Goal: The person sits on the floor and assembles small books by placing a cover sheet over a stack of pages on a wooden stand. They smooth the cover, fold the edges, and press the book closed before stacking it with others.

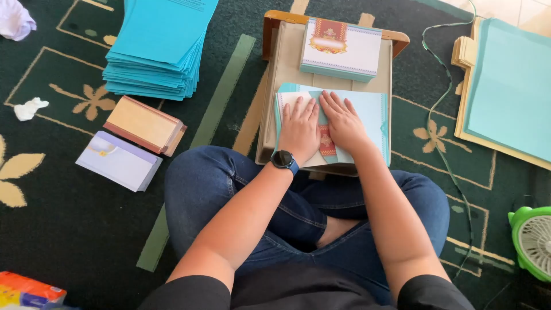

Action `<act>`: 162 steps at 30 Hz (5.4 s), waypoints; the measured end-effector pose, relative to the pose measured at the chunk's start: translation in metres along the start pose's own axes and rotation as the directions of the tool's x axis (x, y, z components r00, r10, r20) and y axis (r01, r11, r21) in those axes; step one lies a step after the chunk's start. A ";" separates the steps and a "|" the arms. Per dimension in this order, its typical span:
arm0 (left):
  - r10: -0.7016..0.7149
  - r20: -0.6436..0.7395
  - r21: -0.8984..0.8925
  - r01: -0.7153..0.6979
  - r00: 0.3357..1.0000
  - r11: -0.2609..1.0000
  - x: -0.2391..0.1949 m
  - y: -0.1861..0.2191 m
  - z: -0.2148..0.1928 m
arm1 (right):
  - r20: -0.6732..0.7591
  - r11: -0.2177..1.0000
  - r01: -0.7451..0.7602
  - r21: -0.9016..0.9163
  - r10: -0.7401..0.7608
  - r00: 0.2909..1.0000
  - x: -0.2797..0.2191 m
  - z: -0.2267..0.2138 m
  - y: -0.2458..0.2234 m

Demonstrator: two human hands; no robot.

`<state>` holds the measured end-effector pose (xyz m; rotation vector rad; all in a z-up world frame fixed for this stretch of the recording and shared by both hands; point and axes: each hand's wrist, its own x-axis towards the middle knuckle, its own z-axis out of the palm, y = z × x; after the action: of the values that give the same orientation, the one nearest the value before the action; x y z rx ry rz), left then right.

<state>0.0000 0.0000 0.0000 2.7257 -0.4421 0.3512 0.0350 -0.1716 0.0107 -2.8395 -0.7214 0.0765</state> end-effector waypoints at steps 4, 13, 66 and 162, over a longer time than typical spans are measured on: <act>0.004 -0.006 0.013 -0.004 1.000 1.000 -0.001 0.000 -0.005 | 0.024 1.000 0.000 0.019 -0.001 1.000 -0.042 -0.018 -0.028; 0.008 0.029 0.050 -0.010 1.000 0.999 0.001 0.001 -0.003 | 0.124 0.999 -0.036 0.016 0.034 0.992 -0.048 -0.015 -0.024; 0.289 -0.014 -0.228 -0.284 0.957 0.931 0.002 0.004 -0.026 | 0.066 0.576 -0.376 0.726 0.486 0.871 -0.097 -0.040 -0.062; -0.206 0.163 0.168 0.178 0.965 0.970 0.005 -0.008 -0.027 | 0.148 0.996 -0.062 0.062 0.053 0.988 -0.064 -0.039 -0.041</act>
<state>0.0028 0.0163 0.0240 2.9320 -0.1994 0.0899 -0.0364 -0.1738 0.0575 -2.8131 -0.6521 0.3153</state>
